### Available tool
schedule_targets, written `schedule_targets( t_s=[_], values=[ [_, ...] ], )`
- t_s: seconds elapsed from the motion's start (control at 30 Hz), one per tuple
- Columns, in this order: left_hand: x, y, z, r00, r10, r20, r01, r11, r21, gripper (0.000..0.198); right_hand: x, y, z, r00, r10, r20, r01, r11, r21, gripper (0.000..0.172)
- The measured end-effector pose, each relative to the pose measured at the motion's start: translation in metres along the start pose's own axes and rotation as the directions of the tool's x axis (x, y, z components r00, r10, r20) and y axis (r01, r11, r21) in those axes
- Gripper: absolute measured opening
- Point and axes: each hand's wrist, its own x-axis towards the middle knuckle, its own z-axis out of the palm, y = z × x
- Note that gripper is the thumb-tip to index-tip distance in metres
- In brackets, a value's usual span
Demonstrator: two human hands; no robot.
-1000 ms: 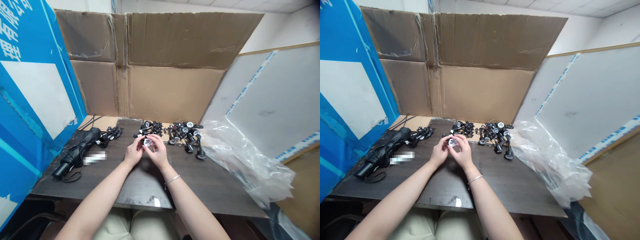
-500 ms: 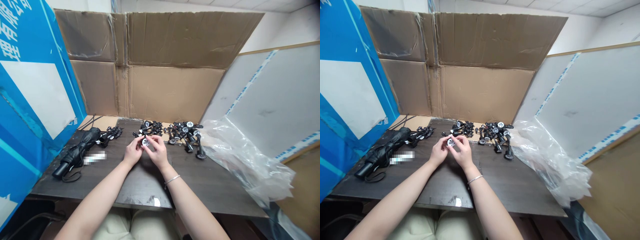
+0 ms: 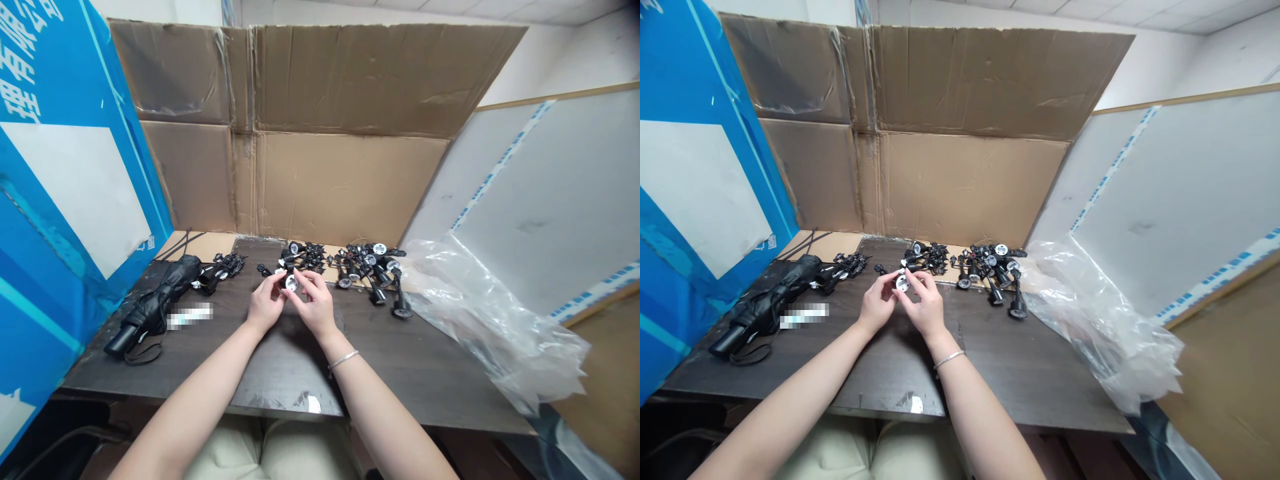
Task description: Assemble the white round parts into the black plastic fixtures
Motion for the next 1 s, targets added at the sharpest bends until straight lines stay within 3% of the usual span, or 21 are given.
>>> schedule_targets(
  t_s=[0.23,0.43,0.67,0.77,1.0],
  values=[
    [0.0,-0.001,0.001,1.0,0.004,-0.009,-0.004,1.0,-0.01,0.033,0.0,-0.001,0.001,0.997,0.077,0.012,-0.077,0.996,0.043,0.035],
    [-0.001,0.0,-0.003,0.998,0.039,0.041,-0.034,0.993,-0.113,0.03,0.001,-0.002,0.002,0.992,0.129,0.007,-0.129,0.984,0.122,0.033],
    [-0.001,-0.001,-0.001,0.993,-0.115,-0.002,0.114,0.985,-0.128,0.022,-0.004,0.0,0.006,0.988,0.114,0.104,-0.135,0.965,0.224,0.034],
    [-0.001,-0.002,0.0,0.992,-0.124,-0.027,0.119,0.983,-0.138,0.018,-0.005,0.001,0.008,0.988,0.106,0.116,-0.134,0.953,0.272,0.032],
    [0.0,-0.001,0.001,0.996,-0.081,-0.025,0.077,0.989,-0.126,0.018,-0.003,0.003,0.011,0.967,0.213,0.136,-0.253,0.838,0.484,0.03]
  ],
)
